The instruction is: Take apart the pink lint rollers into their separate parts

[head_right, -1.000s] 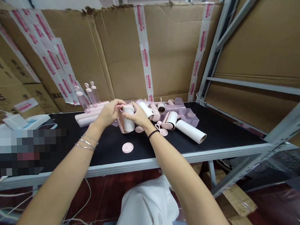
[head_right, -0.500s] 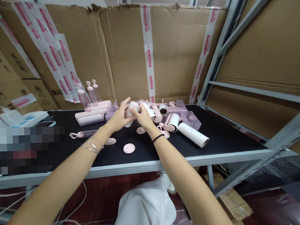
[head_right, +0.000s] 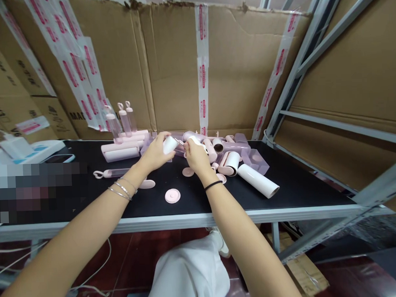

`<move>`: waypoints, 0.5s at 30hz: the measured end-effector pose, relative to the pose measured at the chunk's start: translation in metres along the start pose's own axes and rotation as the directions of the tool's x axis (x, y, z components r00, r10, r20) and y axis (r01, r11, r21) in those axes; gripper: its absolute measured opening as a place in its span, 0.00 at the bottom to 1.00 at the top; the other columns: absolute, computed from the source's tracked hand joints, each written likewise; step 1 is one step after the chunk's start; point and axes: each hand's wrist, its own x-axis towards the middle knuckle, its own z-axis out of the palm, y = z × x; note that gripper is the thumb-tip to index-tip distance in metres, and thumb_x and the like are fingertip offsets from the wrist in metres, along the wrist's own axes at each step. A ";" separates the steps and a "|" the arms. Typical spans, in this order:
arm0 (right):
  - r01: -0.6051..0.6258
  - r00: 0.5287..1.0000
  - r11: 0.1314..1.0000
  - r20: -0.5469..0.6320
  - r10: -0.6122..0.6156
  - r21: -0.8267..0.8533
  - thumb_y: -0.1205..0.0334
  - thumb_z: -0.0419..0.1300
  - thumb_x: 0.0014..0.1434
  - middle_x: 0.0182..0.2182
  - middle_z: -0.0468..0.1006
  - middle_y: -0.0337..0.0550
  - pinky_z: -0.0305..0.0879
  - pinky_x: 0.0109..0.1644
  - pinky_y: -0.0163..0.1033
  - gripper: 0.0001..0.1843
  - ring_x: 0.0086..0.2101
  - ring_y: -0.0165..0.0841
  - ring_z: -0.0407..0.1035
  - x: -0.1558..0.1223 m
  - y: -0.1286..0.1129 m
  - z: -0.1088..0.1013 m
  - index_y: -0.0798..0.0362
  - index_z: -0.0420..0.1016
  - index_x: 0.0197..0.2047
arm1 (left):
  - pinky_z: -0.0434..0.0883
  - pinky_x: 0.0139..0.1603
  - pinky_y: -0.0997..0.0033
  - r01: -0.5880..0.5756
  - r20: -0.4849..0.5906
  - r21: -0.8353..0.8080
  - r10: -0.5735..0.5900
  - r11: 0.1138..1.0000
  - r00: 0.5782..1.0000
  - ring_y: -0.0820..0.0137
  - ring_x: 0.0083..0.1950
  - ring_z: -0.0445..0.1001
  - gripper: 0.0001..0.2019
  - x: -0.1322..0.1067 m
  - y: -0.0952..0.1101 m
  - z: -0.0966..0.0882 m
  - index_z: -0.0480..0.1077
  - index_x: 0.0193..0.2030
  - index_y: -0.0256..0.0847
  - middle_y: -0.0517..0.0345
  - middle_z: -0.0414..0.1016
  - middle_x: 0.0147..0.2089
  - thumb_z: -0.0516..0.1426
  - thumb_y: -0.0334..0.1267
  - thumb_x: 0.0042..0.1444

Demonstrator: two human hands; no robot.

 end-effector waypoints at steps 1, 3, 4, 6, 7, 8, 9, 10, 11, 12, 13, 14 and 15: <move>0.020 1.000 0.999 0.004 -0.020 -0.025 0.54 0.43 0.65 0.23 0.69 0.39 0.56 0.35 0.39 0.15 0.27 0.35 0.62 0.000 0.000 0.000 0.48 0.62 0.31 | 0.66 0.58 0.49 0.013 0.003 0.004 -0.013 1.000 1.000 0.54 0.59 0.68 0.27 0.000 0.000 -0.001 0.58 0.55 0.40 0.42 0.67 0.57 0.58 0.32 0.48; 0.039 0.999 0.997 -0.005 -0.040 -0.064 0.53 0.44 0.64 0.23 0.68 0.39 0.56 0.35 0.39 0.15 0.28 0.36 0.61 -0.001 0.000 0.000 0.48 0.63 0.30 | 0.66 0.58 0.48 0.041 0.014 0.011 -0.041 0.999 0.999 0.53 0.58 0.68 0.27 -0.001 0.001 -0.002 0.58 0.55 0.40 0.42 0.67 0.58 0.58 0.32 0.47; 0.040 0.999 0.997 -0.006 -0.040 -0.069 0.53 0.45 0.64 0.23 0.68 0.39 0.56 0.35 0.39 0.15 0.28 0.36 0.61 -0.002 -0.001 -0.001 0.48 0.64 0.30 | 0.66 0.58 0.48 0.050 0.020 0.011 -0.050 0.999 0.999 0.53 0.58 0.68 0.27 -0.001 0.001 -0.002 0.58 0.55 0.39 0.42 0.67 0.58 0.58 0.32 0.47; 0.033 0.999 0.997 -0.001 -0.033 -0.070 0.52 0.45 0.64 0.22 0.68 0.39 0.56 0.35 0.39 0.16 0.27 0.36 0.60 -0.002 -0.002 -0.002 0.48 0.65 0.30 | 0.67 0.57 0.49 0.053 0.023 0.010 -0.053 0.999 0.998 0.53 0.59 0.68 0.26 -0.001 0.002 -0.003 0.58 0.55 0.40 0.42 0.67 0.58 0.58 0.32 0.47; 0.027 1.000 0.997 0.002 -0.027 -0.073 0.52 0.46 0.64 0.22 0.68 0.39 0.56 0.35 0.40 0.16 0.27 0.36 0.60 -0.003 -0.003 -0.003 0.48 0.66 0.30 | 0.67 0.57 0.49 0.049 0.019 0.010 -0.050 0.999 0.999 0.53 0.59 0.68 0.26 -0.001 0.002 -0.003 0.58 0.55 0.40 0.42 0.67 0.58 0.58 0.32 0.47; 0.021 1.000 0.997 0.003 -0.021 -0.080 0.52 0.46 0.64 0.22 0.68 0.39 0.56 0.35 0.40 0.16 0.27 0.36 0.61 -0.003 -0.003 -0.003 0.48 0.66 0.29 | 0.67 0.57 0.49 0.046 0.013 0.011 -0.047 0.999 0.999 0.53 0.59 0.68 0.26 -0.001 0.002 -0.003 0.58 0.55 0.40 0.42 0.67 0.58 0.58 0.32 0.47; 0.018 1.000 0.996 0.003 -0.018 -0.090 0.52 0.46 0.64 0.22 0.68 0.40 0.57 0.34 0.40 0.16 0.27 0.36 0.61 -0.003 -0.003 -0.004 0.48 0.67 0.29 | 0.68 0.56 0.50 0.047 0.010 0.011 -0.047 0.999 0.999 0.53 0.59 0.68 0.26 -0.002 0.002 -0.003 0.58 0.55 0.39 0.42 0.67 0.58 0.58 0.32 0.47; 0.015 1.000 0.995 0.001 -0.015 -0.102 0.53 0.46 0.64 0.21 0.69 0.40 0.57 0.34 0.40 0.16 0.26 0.36 0.61 -0.002 -0.003 -0.004 0.48 0.67 0.29 | 0.68 0.56 0.50 0.053 0.011 0.011 -0.053 0.999 0.999 0.53 0.59 0.68 0.26 -0.002 0.002 -0.003 0.57 0.55 0.39 0.41 0.67 0.58 0.58 0.32 0.48; 0.013 1.000 0.993 -0.004 -0.013 -0.114 0.53 0.47 0.64 0.21 0.69 0.40 0.56 0.34 0.40 0.16 0.26 0.36 0.61 -0.002 -0.003 -0.004 0.48 0.67 0.29 | 0.68 0.55 0.50 0.062 0.017 0.009 -0.062 0.998 0.998 0.53 0.58 0.69 0.27 -0.002 0.003 -0.003 0.57 0.55 0.38 0.40 0.67 0.58 0.58 0.32 0.48; 0.011 1.000 0.992 -0.010 -0.012 -0.127 0.53 0.47 0.64 0.21 0.69 0.40 0.56 0.33 0.39 0.16 0.26 0.35 0.61 -0.002 -0.003 -0.004 0.48 0.67 0.28 | 0.69 0.54 0.51 0.071 0.026 0.007 -0.071 0.997 0.997 0.53 0.57 0.69 0.27 -0.002 0.003 -0.003 0.57 0.56 0.37 0.39 0.67 0.58 0.58 0.32 0.48; 0.009 1.000 0.991 -0.017 -0.011 -0.136 0.53 0.48 0.64 0.21 0.69 0.39 0.56 0.33 0.39 0.15 0.25 0.35 0.61 -0.002 -0.003 -0.005 0.49 0.67 0.28 | 0.69 0.54 0.51 0.076 0.035 0.005 -0.076 0.997 0.996 0.53 0.56 0.70 0.27 -0.001 0.002 -0.003 0.56 0.56 0.36 0.39 0.67 0.57 0.58 0.32 0.48; 0.005 1.000 0.990 -0.019 -0.008 -0.140 0.53 0.48 0.64 0.21 0.69 0.39 0.56 0.32 0.39 0.15 0.25 0.35 0.61 -0.002 -0.003 -0.005 0.49 0.67 0.28 | 0.69 0.53 0.51 0.077 0.043 0.005 -0.077 0.997 0.996 0.54 0.55 0.70 0.27 -0.001 0.002 -0.003 0.56 0.56 0.36 0.39 0.67 0.57 0.58 0.32 0.48; -0.003 1.000 0.990 -0.014 0.001 -0.139 0.53 0.48 0.64 0.21 0.69 0.39 0.55 0.32 0.38 0.15 0.25 0.34 0.61 -0.002 -0.003 -0.005 0.49 0.67 0.29 | 0.69 0.53 0.52 0.070 0.048 0.008 -0.070 0.998 0.996 0.54 0.55 0.70 0.27 -0.001 0.002 -0.003 0.56 0.56 0.36 0.39 0.67 0.57 0.58 0.32 0.48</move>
